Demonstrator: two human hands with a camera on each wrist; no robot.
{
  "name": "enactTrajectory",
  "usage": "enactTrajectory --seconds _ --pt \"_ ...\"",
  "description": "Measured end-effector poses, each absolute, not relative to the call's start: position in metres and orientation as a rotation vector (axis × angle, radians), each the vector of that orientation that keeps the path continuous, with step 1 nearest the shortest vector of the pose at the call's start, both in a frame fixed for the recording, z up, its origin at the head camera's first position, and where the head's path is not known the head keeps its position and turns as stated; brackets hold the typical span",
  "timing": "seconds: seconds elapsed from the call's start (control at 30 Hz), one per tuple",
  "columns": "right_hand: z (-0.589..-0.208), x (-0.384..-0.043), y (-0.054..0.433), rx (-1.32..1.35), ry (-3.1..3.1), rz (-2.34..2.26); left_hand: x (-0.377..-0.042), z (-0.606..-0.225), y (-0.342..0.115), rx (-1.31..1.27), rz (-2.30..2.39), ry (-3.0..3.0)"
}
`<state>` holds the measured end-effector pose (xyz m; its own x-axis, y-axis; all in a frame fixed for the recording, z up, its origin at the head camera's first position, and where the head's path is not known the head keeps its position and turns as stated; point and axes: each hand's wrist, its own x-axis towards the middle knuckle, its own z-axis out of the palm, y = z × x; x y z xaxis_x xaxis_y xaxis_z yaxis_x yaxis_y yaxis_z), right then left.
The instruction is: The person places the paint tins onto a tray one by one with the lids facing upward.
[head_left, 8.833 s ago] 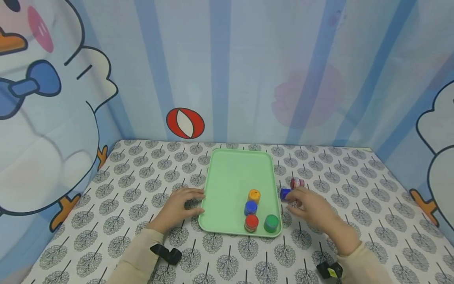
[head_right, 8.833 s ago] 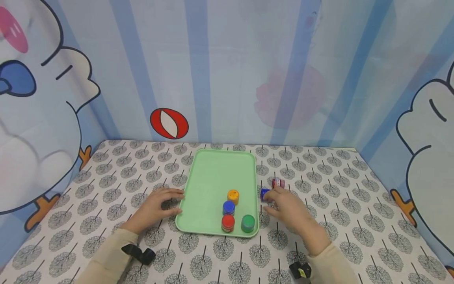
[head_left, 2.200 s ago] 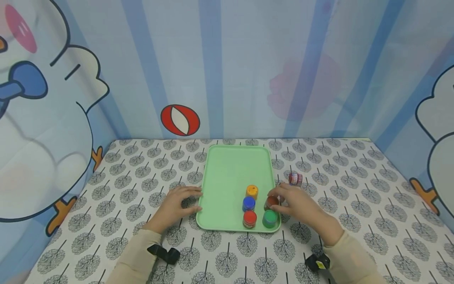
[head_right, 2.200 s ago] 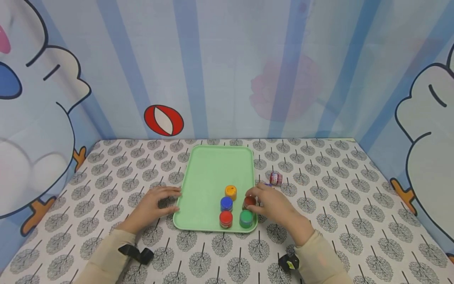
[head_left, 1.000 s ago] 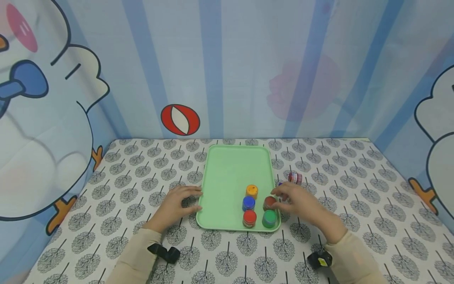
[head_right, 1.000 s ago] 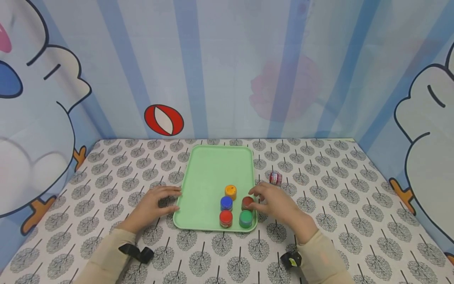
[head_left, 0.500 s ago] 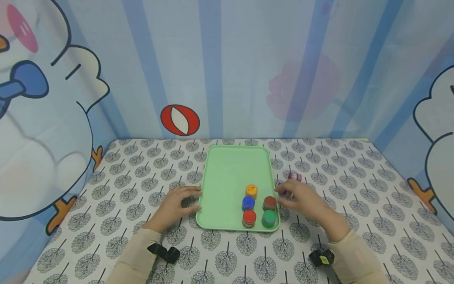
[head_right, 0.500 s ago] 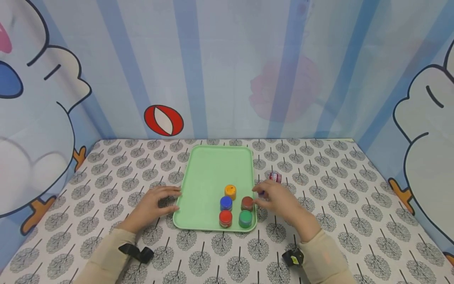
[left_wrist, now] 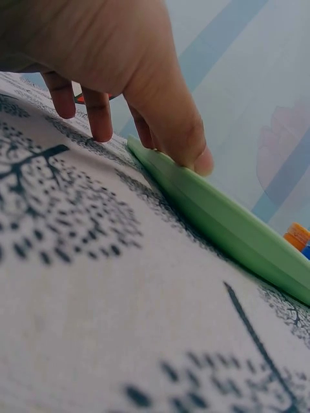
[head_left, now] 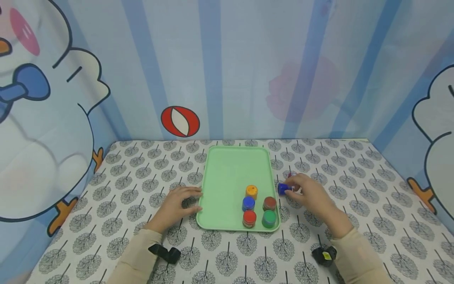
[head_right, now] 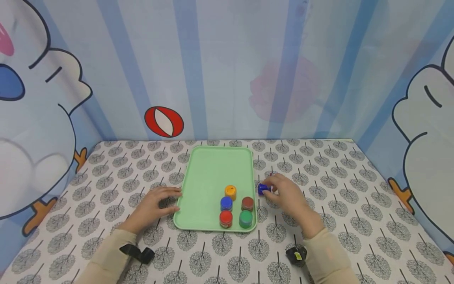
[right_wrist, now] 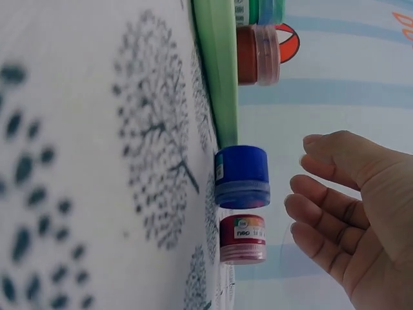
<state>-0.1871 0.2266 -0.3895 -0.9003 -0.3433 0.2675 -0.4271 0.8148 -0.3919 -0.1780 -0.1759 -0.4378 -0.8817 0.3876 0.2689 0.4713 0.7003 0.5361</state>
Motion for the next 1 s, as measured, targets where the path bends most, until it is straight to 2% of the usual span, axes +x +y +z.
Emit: enactTrajectory --seconds 1.0 --pt "-0.391 -0.203 0.256 0.445 -2.826 0.72 -0.18 -0.443 -0.178 -0.708 -0.93 -2.757"
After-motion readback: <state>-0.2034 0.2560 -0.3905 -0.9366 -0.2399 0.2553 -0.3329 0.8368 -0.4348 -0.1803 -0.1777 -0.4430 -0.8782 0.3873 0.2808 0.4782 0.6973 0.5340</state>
